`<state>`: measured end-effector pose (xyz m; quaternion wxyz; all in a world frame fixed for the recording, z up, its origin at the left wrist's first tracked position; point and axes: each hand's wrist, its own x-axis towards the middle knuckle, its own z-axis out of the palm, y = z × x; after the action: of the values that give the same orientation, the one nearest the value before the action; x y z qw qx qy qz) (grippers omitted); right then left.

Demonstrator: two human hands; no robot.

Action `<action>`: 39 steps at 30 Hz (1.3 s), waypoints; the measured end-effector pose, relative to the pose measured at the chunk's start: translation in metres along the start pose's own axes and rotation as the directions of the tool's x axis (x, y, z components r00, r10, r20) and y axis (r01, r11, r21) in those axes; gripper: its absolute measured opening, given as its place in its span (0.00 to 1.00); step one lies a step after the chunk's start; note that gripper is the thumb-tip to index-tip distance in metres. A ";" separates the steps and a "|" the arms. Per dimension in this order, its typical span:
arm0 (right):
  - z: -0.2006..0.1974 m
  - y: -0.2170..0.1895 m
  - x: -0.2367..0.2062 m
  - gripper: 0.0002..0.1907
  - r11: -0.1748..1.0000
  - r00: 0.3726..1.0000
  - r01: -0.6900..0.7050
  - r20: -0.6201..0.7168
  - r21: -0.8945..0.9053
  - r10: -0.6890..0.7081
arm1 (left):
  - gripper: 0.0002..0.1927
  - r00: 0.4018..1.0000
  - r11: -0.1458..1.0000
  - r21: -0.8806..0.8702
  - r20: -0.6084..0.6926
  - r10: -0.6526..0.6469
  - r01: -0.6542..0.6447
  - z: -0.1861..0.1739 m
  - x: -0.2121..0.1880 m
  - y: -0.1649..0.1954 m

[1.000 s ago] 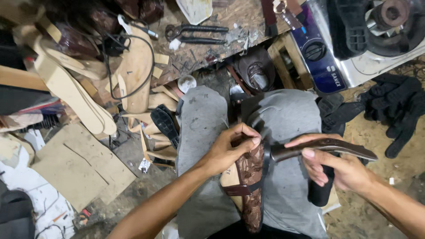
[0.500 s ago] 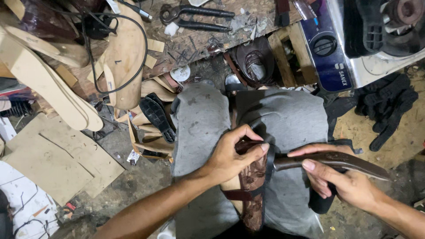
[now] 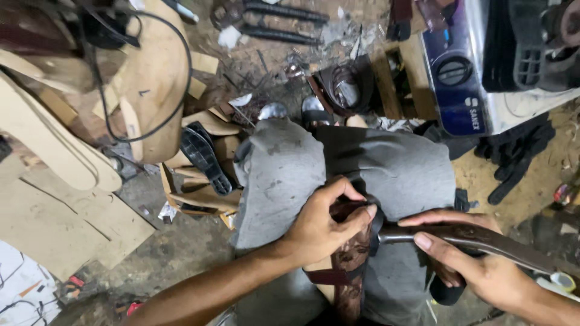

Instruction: The person sits on the floor and works a woman's shoe between their legs, using a curved heated iron to press and smooth the sole edge around the shoe. They turn the shoe to work different sides, then place it on a wooden rack with finished shoes and pick up another shoe to repeat the pressing.

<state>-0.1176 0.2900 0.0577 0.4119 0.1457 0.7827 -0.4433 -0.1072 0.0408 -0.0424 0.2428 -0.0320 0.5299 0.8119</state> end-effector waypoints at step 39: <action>0.035 0.017 -0.049 0.16 0.992 0.970 0.081 -0.235 0.101 -0.055 | 0.10 0.998 0.987 0.154 0.008 0.055 -0.055 0.023 0.002 -0.008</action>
<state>-0.0590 0.2781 0.0764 0.2936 0.1921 0.8043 -0.4796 -0.1007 0.0639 -0.0400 0.2231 0.0032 0.5912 0.7750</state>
